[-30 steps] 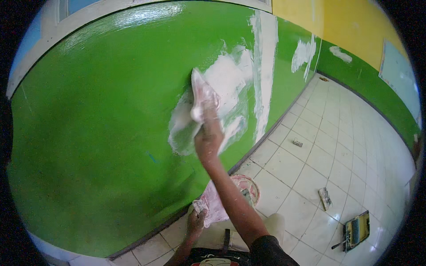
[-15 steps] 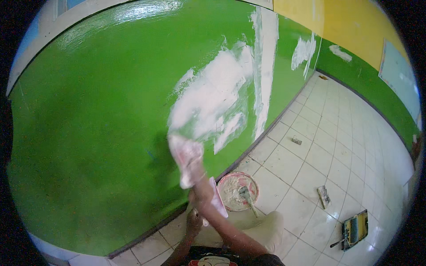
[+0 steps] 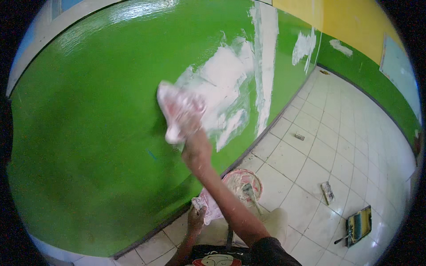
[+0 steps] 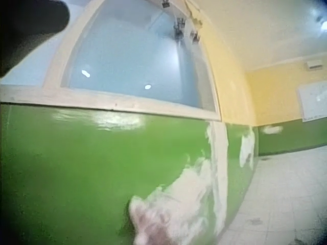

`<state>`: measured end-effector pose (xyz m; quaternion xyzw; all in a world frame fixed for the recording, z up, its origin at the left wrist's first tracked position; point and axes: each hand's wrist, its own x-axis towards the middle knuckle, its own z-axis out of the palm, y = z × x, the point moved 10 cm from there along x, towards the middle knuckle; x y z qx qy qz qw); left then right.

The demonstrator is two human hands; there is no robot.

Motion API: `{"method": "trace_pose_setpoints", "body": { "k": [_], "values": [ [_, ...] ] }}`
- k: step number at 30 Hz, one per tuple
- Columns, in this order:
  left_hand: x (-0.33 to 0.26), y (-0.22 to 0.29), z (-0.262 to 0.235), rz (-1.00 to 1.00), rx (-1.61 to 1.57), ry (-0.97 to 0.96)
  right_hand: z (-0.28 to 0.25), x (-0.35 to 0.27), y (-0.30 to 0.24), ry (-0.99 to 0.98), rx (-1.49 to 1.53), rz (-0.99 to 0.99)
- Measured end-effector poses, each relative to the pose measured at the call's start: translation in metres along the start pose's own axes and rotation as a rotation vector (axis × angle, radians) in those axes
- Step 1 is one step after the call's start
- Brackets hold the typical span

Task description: Applying plaster compound to a green wall using a trowel and putty knife.

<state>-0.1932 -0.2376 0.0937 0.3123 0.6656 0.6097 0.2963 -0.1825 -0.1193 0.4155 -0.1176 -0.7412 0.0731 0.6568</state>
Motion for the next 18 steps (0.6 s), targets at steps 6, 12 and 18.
{"method": "trace_pose_setpoints", "body": {
  "k": [6, 12, 18],
  "values": [
    [0.001, -0.044, 0.0, 0.179, 0.259, 0.042, 0.054, -0.183, -0.037, -0.618, 0.191, -0.09],
    [-0.004, -0.004, 0.0, -0.046, 0.029, -0.048, -0.041, -0.138, 0.051, -0.266, -0.329, 0.432],
    [-0.006, -0.002, 0.005, -0.051, -0.023, -0.02, -0.074, -0.095, 0.194, 0.27, -0.126, 0.766]
  ]
}}
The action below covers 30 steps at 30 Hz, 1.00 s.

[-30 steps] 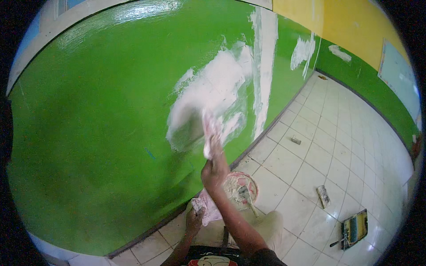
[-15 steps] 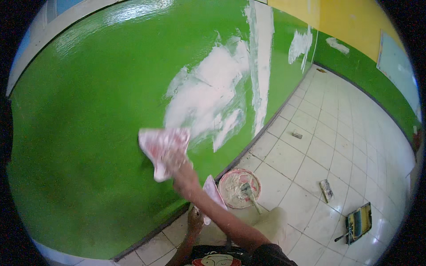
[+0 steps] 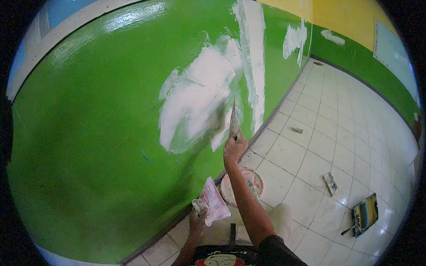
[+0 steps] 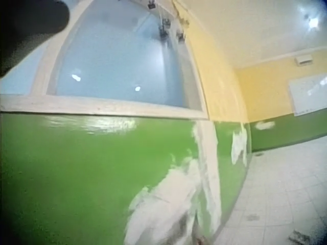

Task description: Applying plaster compound to a green wall using a trowel and putty knife.

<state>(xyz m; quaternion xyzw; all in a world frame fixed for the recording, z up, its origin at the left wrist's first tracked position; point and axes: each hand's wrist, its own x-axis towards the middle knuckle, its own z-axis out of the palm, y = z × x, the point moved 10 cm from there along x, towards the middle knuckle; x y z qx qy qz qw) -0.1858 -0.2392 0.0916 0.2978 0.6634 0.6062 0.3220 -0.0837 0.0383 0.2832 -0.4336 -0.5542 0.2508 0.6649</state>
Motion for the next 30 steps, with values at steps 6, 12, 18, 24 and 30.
{"method": "trace_pose_setpoints", "body": {
  "k": [6, 12, 18, 24, 30],
  "values": [
    [0.007, 0.0, -0.001, 0.079, 0.028, 0.026, 0.038, -0.089, -0.049, -0.123, -0.03, -0.123],
    [0.011, -0.044, -0.014, 0.322, 0.428, 0.33, 0.028, -0.235, -0.125, -0.366, 0.232, -0.195],
    [0.005, 0.0, -0.006, 0.032, -0.033, 0.106, -0.003, -0.255, -0.128, -0.564, 0.465, -0.067],
    [0.017, 0.004, 0.023, -0.132, -0.742, -0.124, -0.101, -0.136, -0.065, -0.438, 0.621, 0.293],
    [0.034, 0.025, 0.061, -0.117, -0.921, -0.331, -0.214, -0.079, 0.005, -0.09, 0.363, 0.166]
  ]
}}
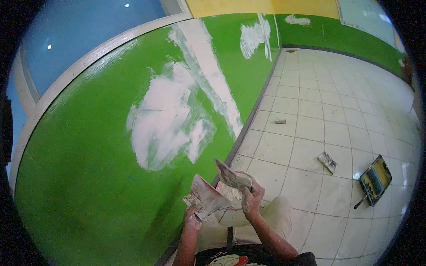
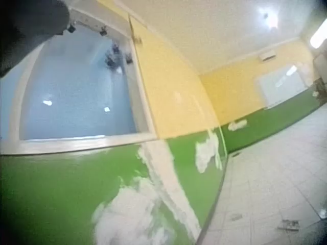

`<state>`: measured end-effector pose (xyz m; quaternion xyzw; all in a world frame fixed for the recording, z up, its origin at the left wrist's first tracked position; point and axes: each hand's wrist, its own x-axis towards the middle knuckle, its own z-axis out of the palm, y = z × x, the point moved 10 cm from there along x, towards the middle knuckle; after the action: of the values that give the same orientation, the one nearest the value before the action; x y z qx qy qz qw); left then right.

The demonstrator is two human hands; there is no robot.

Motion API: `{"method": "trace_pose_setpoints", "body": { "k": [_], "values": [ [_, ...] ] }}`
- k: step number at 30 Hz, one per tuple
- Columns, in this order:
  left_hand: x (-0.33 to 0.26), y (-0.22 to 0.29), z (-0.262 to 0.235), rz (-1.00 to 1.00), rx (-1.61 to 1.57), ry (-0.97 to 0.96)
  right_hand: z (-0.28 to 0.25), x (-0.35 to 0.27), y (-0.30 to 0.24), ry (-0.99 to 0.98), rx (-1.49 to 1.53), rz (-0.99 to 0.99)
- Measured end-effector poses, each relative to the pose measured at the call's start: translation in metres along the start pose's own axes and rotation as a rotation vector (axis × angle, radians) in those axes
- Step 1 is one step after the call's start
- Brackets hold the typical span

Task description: Applying plaster compound to a green wall using a trowel and putty knife.

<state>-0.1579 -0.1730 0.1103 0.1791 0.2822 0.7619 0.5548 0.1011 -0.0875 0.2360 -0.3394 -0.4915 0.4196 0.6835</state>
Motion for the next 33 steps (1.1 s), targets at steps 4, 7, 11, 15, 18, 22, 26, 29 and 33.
{"method": "trace_pose_setpoints", "body": {
  "k": [4, 7, 11, 15, 18, 22, 26, 29, 33],
  "values": [
    [0.008, -0.008, 0.018, -0.043, 0.081, 0.056, -0.007, -0.017, -0.012, -0.192, -0.174, -0.153],
    [0.016, -0.012, 0.031, -0.059, 0.02, -0.068, -0.004, -0.019, -0.019, -0.315, -0.226, -0.231],
    [0.015, 0.001, 0.05, 0.017, 0.072, -0.015, -0.013, -0.007, -0.016, -0.362, -0.318, -0.281],
    [0.009, 0.019, 0.085, 0.02, -0.018, -0.075, -0.037, 0.016, 0.047, -0.338, -0.536, -0.213],
    [0.011, 0.026, 0.053, 0.098, 0.024, 0.024, -0.083, 0.022, 0.136, -0.23, -0.721, -0.111],
    [-0.003, 0.029, 0.034, 0.108, 0.031, 0.125, -0.135, 0.027, 0.27, 0.037, -0.318, 0.3],
    [-0.002, 0.022, 0.01, 0.113, 0.012, 0.197, -0.106, 0.014, 0.3, -0.036, 0.351, 0.715],
    [0.005, 0.005, -0.008, 0.095, -0.004, 0.212, -0.098, 0.012, 0.341, 0.114, 0.456, 0.94],
    [-0.001, -0.013, -0.046, 0.077, -0.034, 0.284, -0.07, 0.006, 0.368, -0.056, 0.349, 1.016]
  ]
}}
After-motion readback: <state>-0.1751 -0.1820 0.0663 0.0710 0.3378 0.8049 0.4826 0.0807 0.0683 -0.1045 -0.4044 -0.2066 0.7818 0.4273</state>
